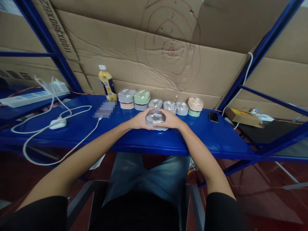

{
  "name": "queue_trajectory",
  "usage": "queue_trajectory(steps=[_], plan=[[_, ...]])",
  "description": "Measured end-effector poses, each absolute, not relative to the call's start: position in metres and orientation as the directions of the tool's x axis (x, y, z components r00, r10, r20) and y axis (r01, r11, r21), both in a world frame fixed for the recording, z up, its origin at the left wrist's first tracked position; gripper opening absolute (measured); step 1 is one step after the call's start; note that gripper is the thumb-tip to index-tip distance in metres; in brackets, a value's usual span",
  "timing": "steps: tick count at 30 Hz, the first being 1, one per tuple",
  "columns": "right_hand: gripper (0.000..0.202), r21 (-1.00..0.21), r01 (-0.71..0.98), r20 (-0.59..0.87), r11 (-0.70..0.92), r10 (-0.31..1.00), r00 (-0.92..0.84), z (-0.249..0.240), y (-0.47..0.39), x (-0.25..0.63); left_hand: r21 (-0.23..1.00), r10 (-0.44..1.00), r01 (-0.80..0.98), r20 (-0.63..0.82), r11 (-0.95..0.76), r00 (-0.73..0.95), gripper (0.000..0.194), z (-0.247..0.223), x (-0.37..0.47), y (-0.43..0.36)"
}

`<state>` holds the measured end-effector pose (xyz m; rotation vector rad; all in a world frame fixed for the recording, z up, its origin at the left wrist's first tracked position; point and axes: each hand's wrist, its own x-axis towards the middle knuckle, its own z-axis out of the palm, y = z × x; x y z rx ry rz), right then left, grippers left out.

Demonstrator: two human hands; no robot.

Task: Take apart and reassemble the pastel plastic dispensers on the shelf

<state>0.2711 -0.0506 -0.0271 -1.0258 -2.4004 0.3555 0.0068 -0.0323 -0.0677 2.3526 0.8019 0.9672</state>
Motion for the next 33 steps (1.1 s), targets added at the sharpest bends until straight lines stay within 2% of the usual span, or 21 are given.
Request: queue_trajectory(steps=[2,4,7,9,15,19,23,25,27,29,33], plan=[[0.085,-0.449,0.612,0.329,0.651,0.758,-0.563,-0.021,-0.046,0.283,0.597,0.666,0.355,0.445,-0.719,0.599,0.133,-0.067,0.005,-0.032],[0.076,-0.482,0.643,0.308,0.595,0.802,-0.512,-0.015,-0.040,0.299,0.568,0.652,0.369,0.445,-0.736,0.614,0.124,-0.066,0.003,-0.033],[0.071,-0.518,0.694,0.287,0.501,0.866,-0.410,-0.009,-0.033,0.321,0.492,0.607,0.388,0.437,-0.779,0.664,0.080,-0.065,0.002,-0.036],[0.071,-0.547,0.701,0.267,0.457,0.889,-0.371,-0.008,-0.031,0.329,0.454,0.589,0.402,0.420,-0.795,0.691,0.060,-0.066,0.004,-0.038],[0.063,-0.579,0.684,0.247,0.443,0.895,-0.371,-0.009,-0.029,0.333,0.457,0.614,0.421,0.463,-0.783,0.640,0.049,-0.062,0.005,-0.040],[0.061,-0.563,0.702,0.223,0.436,0.898,-0.379,-0.006,-0.029,0.337,0.497,0.699,0.493,0.477,-0.714,0.532,0.050,-0.052,-0.017,-0.026],[0.073,-0.543,0.732,0.142,0.411,0.904,-0.402,-0.004,-0.029,0.342,0.512,0.789,0.603,0.449,-0.612,0.419,0.047,-0.044,-0.044,-0.011],[0.077,-0.536,0.746,0.122,0.396,0.910,-0.396,-0.005,-0.029,0.341,0.506,0.792,0.612,0.439,-0.609,0.425,0.044,-0.041,-0.049,-0.010],[0.081,-0.551,0.730,0.178,0.405,0.911,-0.371,-0.006,-0.029,0.339,0.511,0.771,0.578,0.438,-0.636,0.461,0.046,-0.040,-0.046,-0.014],[0.084,-0.587,0.676,0.287,0.446,0.895,-0.341,-0.007,-0.030,0.335,0.539,0.753,0.526,0.448,-0.658,0.482,0.059,-0.040,-0.038,-0.022],[0.087,-0.592,0.541,0.425,0.598,0.802,-0.420,-0.007,-0.036,0.318,0.592,0.723,0.426,0.476,-0.685,0.501,0.106,-0.047,-0.013,-0.034]])
